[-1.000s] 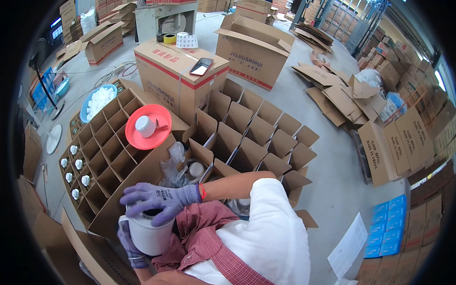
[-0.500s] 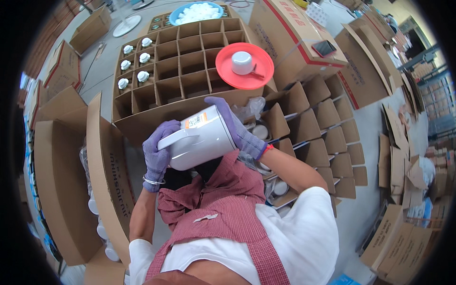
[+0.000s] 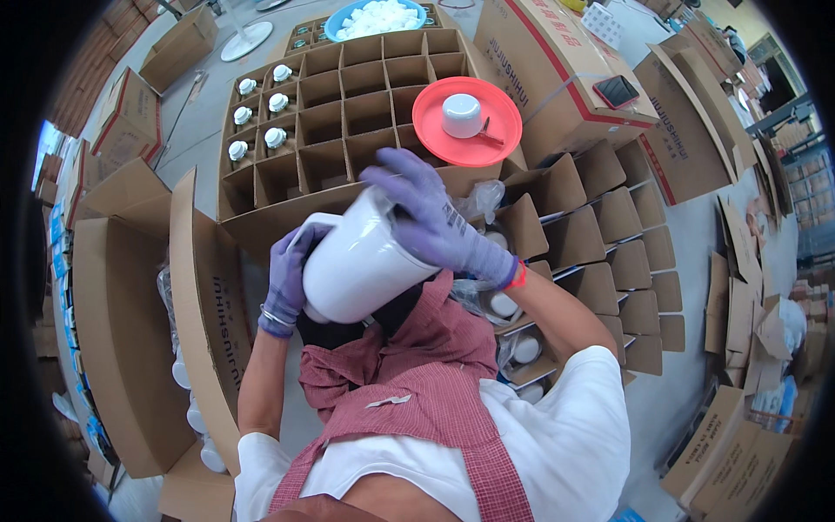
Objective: The person assembles white electric kettles by inserting metal heating elements into the base, screwing on lids, and wrapping each unit in plastic. The person places the finished kettles into a cardboard box with dividers.
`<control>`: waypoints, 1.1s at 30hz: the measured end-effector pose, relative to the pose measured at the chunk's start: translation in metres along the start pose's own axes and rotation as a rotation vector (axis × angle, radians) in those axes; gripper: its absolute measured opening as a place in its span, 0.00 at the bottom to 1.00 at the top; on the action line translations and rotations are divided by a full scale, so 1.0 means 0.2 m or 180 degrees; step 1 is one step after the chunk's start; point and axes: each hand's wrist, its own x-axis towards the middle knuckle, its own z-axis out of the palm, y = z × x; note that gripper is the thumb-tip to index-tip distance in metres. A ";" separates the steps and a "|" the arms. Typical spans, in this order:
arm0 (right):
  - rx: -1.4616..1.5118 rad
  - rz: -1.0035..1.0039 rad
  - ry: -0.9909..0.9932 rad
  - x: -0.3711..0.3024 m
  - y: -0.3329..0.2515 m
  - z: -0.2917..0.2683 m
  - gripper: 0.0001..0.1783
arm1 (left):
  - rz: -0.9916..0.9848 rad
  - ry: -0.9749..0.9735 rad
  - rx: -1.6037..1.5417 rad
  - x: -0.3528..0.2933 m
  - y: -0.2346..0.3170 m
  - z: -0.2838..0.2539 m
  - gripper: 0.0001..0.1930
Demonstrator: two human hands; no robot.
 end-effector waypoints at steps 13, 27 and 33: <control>0.1580 0.1609 0.0275 0.15 0.40 0.05 0.30 | 0.0528 0.1030 0.0032 0.05 -0.14 0.01 0.16; -0.1300 -0.0832 0.0368 0.13 0.26 -0.10 0.50 | -0.0608 0.1129 -0.4484 0.37 -0.30 0.12 0.21; -0.0600 0.0762 0.0852 0.01 0.05 0.23 0.53 | -0.0601 0.1031 -0.4552 0.33 -0.17 0.31 0.28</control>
